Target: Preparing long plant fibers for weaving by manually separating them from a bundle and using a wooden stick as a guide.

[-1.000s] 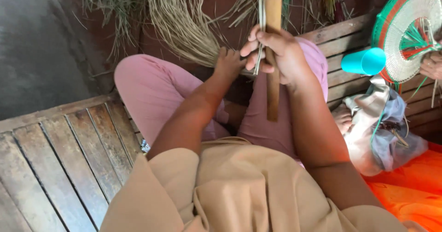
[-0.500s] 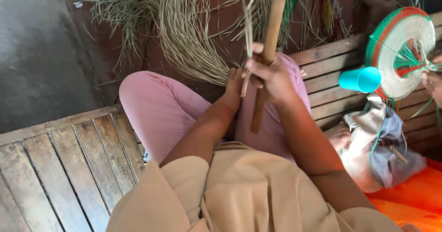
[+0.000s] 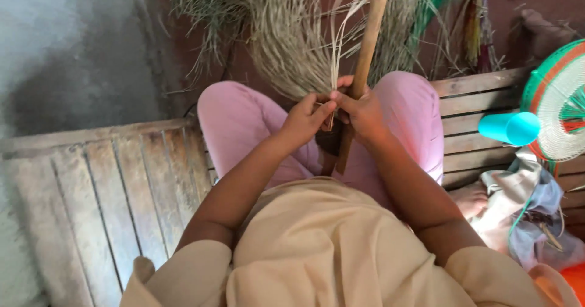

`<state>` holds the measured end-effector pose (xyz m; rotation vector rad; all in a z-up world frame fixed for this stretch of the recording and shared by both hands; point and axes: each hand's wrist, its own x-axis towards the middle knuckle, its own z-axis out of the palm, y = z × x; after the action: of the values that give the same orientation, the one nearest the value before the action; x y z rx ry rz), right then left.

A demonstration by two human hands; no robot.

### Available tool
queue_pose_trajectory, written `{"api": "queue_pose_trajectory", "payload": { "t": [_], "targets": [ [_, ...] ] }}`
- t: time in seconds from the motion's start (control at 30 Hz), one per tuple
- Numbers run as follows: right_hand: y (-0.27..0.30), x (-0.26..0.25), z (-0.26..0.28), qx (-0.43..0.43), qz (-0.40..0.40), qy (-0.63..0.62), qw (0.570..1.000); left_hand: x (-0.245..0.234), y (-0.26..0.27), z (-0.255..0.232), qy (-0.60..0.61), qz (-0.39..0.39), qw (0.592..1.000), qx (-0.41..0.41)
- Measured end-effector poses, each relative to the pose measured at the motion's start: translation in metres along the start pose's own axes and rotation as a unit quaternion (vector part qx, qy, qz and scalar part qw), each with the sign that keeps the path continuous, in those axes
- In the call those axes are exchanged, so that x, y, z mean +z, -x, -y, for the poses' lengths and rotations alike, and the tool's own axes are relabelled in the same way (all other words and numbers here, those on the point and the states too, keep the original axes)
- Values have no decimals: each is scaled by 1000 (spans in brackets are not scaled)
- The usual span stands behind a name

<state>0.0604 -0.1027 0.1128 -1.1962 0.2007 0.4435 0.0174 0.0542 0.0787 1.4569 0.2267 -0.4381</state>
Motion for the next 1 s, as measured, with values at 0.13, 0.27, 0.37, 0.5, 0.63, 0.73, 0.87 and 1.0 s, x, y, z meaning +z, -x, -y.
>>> {"api": "queue_pose_trajectory", "payload": {
  "t": [0.13, 0.27, 0.37, 0.5, 0.63, 0.73, 0.87, 1.0],
  "targets": [
    [8, 6, 0, -13, 4, 43, 999, -5, 27, -32, -54, -38, 997, 31],
    [24, 12, 19, -6, 38, 87, 995, -11, 45, -43, -128, -54, 990, 36],
    [35, 11, 28, -9, 37, 107, 994, -15, 61, -69, -120, -38, 991, 33],
    [44, 23, 48, -13, 53, 81, 995, -17, 62, -60, 4, -25, 1000, 14],
    [41, 26, 51, -1, 83, 62, 995, -22, 74, -102, 31, 21, 999, 30],
    [36, 29, 45, -34, 77, 75, 994, -28, 66, -100, -39, -9, 996, 75],
    [31, 30, 39, -86, 78, 136, 984, -28, 62, -106, -18, -66, 994, 87],
    [35, 30, 45, -87, 64, 148, 983, -21, 61, -109, 62, -86, 990, 89]
  ]
}}
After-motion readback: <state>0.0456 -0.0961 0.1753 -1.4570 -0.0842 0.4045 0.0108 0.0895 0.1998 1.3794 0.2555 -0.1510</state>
